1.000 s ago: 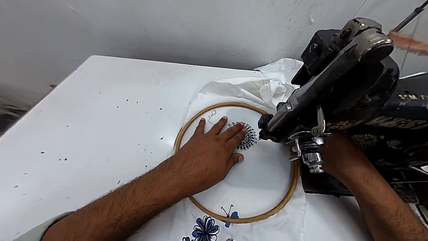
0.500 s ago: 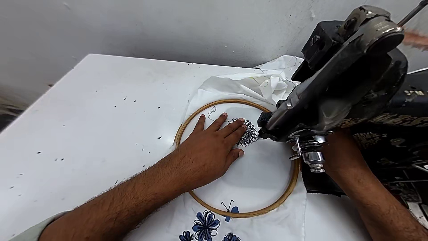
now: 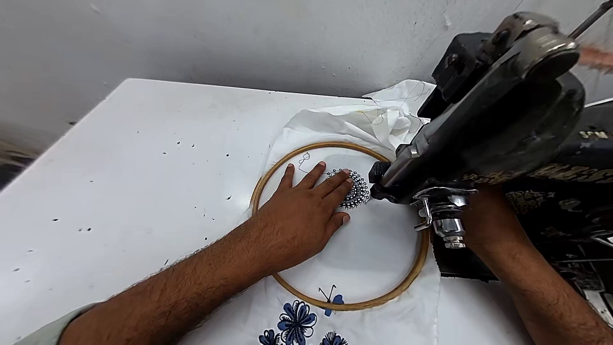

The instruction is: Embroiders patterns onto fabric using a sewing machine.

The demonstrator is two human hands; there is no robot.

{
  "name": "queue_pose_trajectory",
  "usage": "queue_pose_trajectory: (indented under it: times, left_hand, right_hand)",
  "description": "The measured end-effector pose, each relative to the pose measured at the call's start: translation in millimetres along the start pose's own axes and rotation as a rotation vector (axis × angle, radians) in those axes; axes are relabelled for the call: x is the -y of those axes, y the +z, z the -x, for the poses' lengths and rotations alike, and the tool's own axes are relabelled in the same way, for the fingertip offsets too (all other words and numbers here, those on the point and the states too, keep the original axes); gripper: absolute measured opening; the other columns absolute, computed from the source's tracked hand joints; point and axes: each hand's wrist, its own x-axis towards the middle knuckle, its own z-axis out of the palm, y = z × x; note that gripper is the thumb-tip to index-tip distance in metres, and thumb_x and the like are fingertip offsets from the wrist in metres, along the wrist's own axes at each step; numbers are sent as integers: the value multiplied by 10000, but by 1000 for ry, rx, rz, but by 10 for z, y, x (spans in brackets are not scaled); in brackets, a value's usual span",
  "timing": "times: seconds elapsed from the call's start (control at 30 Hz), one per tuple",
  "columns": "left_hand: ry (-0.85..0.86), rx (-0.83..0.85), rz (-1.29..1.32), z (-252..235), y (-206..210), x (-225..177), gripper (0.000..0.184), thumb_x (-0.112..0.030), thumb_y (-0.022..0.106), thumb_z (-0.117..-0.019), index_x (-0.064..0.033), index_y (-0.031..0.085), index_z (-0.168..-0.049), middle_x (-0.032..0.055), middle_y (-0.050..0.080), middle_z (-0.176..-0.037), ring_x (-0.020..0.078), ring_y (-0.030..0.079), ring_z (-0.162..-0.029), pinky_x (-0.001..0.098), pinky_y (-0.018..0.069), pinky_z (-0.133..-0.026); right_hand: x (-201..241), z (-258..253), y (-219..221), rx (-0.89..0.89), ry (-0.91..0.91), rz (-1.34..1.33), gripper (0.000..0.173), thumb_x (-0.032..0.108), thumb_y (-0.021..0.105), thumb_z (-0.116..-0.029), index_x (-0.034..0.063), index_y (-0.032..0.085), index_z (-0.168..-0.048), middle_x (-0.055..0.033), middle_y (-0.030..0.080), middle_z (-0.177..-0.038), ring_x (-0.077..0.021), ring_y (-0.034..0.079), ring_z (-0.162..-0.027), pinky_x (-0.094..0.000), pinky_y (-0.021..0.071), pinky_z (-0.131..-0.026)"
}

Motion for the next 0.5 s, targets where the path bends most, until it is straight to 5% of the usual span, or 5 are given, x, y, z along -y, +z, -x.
queue_pose_trajectory:
  times: [0.13, 0.33, 0.5]
  left_hand:
    - [7, 16, -4, 14, -14, -9, 598, -499, 276, -1091, -197, 419, -1587, -40, 338, -1671, 298, 265, -1559, 733, 197, -1174]
    - [9, 2, 2, -6, -5, 17, 592, -492, 280, -1093, -196, 426, -1584, -40, 351, -1664, 298, 287, -1550, 739, 209, -1167]
    - [17, 25, -8, 14, -22, -3, 594, -495, 281, -1092, -199, 416, -1589, -42, 332, -1673, 298, 267, -1558, 733, 213, -1169]
  right_hand:
    - [55, 10, -35, 40, 66, 41, 147, 31, 780, -854, 7, 636, -833, -161, 630, -804, -293, 624, -769, -515, 473, -665]
    - [-21, -5, 5, -2, -12, 29, 229, 62, 803, -833, -27, 663, -990, -219, 663, -921, -356, 661, -877, -572, 500, -745]
    - [41, 21, -21, 16, 32, 54, 170, 35, 799, -834, -9, 646, -895, -185, 642, -846, -324, 643, -806, -541, 490, -687]
